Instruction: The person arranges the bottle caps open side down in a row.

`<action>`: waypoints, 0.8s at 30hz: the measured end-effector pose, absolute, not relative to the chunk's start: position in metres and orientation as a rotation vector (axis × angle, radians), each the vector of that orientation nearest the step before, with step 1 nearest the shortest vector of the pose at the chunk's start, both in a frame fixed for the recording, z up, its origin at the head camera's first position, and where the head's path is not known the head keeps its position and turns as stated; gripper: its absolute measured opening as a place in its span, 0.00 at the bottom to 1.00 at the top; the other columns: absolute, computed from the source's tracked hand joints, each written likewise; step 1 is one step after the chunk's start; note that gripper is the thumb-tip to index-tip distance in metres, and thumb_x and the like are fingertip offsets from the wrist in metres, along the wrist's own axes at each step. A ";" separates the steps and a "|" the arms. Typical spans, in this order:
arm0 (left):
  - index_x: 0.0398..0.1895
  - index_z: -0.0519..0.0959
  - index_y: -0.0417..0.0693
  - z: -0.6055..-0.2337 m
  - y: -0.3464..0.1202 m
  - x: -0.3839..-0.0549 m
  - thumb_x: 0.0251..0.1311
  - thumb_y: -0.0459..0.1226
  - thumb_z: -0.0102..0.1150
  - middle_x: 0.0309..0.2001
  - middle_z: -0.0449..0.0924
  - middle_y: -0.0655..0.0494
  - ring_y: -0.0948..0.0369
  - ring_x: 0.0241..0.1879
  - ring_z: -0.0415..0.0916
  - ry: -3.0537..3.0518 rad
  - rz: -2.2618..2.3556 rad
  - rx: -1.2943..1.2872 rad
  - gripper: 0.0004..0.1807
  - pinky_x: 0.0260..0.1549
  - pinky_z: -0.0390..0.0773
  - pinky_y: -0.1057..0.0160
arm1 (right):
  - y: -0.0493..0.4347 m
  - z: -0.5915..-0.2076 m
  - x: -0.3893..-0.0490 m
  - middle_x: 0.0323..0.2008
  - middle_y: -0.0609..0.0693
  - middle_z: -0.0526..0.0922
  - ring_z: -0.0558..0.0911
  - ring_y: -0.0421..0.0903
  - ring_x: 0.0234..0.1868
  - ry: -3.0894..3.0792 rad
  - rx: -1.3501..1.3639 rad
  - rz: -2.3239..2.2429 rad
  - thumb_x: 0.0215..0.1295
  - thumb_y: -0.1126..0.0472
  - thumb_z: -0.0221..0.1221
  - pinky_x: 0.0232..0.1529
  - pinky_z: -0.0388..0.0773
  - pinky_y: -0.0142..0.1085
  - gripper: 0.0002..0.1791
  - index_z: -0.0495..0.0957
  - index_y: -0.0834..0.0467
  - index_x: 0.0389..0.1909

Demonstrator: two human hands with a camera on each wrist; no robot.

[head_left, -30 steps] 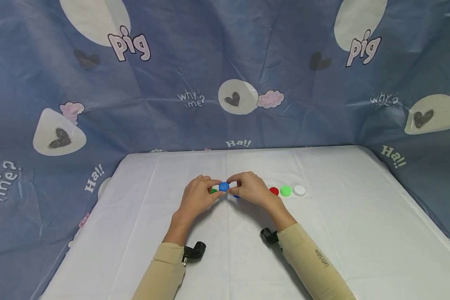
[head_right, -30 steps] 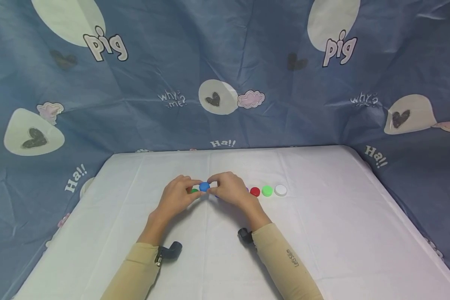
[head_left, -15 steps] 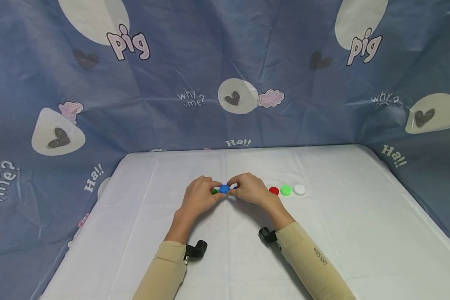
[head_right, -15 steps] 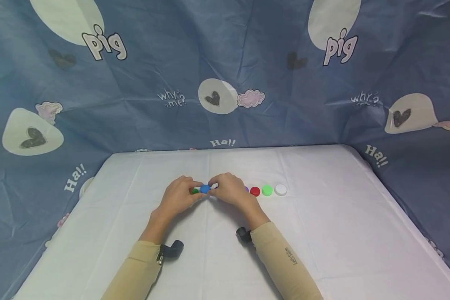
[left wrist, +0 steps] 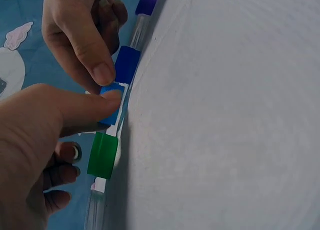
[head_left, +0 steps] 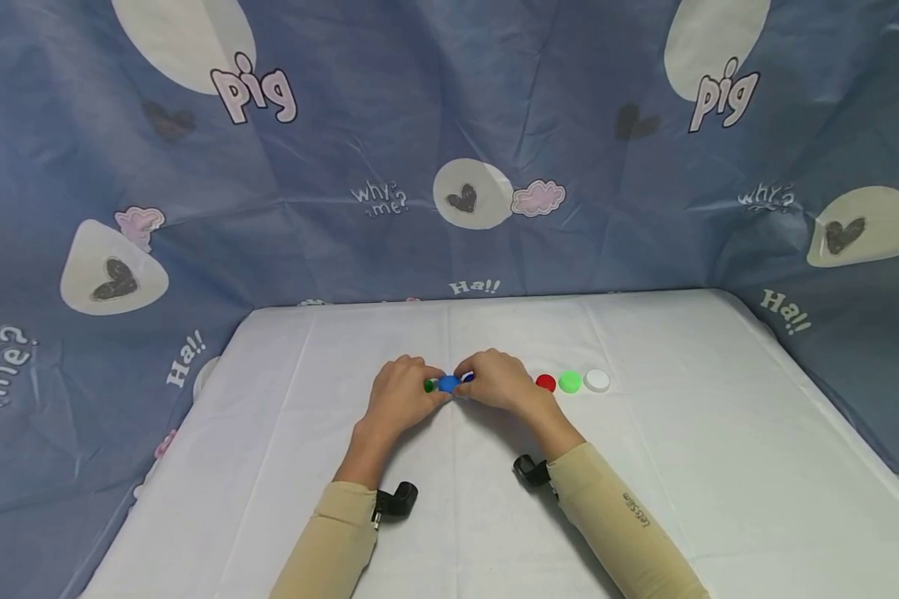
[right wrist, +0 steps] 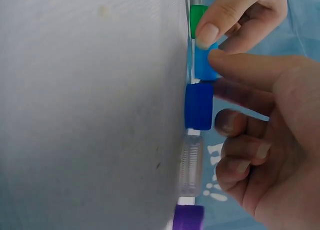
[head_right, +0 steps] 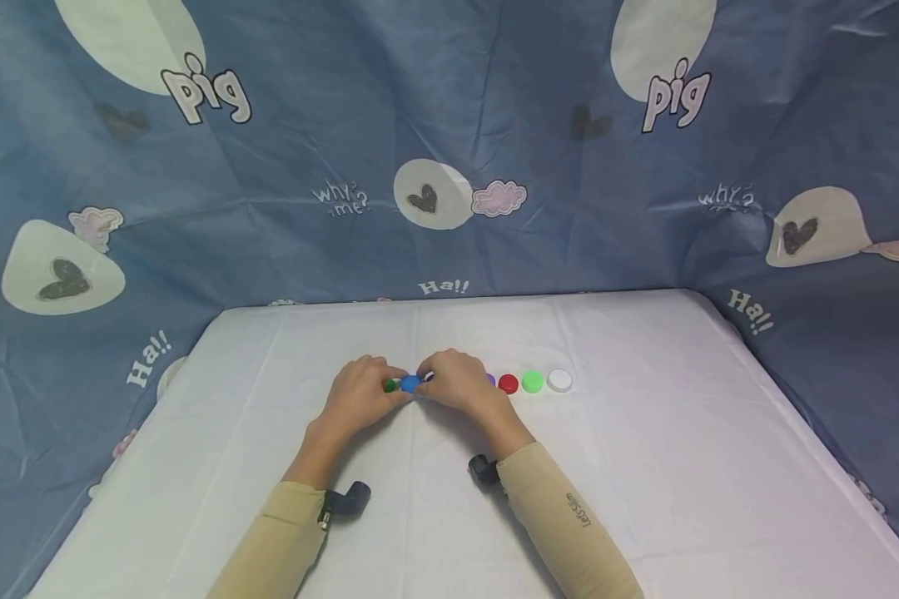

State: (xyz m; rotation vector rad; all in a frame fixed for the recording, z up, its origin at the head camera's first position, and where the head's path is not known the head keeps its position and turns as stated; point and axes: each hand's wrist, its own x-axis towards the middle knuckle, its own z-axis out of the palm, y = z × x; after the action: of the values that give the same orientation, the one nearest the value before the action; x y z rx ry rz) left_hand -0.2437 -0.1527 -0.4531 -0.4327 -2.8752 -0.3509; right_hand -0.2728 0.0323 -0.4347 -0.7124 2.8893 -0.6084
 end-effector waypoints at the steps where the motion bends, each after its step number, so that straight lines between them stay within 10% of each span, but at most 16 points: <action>1: 0.45 0.89 0.61 -0.453 -0.152 -0.244 0.50 0.52 0.74 0.32 0.82 0.60 0.60 0.34 0.74 -2.877 -0.348 -0.428 0.18 0.37 0.74 0.59 | 0.032 -0.435 -0.272 0.41 0.43 0.89 0.84 0.42 0.40 2.902 -0.724 -0.581 0.60 0.47 0.68 0.37 0.78 0.41 0.15 0.87 0.45 0.46; 24: 0.51 0.86 0.63 -0.454 -0.152 -0.243 0.51 0.55 0.72 0.33 0.81 0.58 0.60 0.32 0.72 -2.909 -0.268 -0.407 0.23 0.34 0.70 0.60 | 0.029 -0.434 -0.268 0.44 0.46 0.89 0.83 0.44 0.41 2.930 -0.728 -0.515 0.61 0.49 0.67 0.41 0.80 0.43 0.17 0.86 0.49 0.49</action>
State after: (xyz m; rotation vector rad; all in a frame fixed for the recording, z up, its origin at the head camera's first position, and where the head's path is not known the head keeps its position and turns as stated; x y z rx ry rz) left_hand -0.2432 -0.1520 -0.4540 -0.4073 -2.9086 -0.2680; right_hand -0.2675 0.0285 -0.4336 -0.7282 2.9299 -0.5146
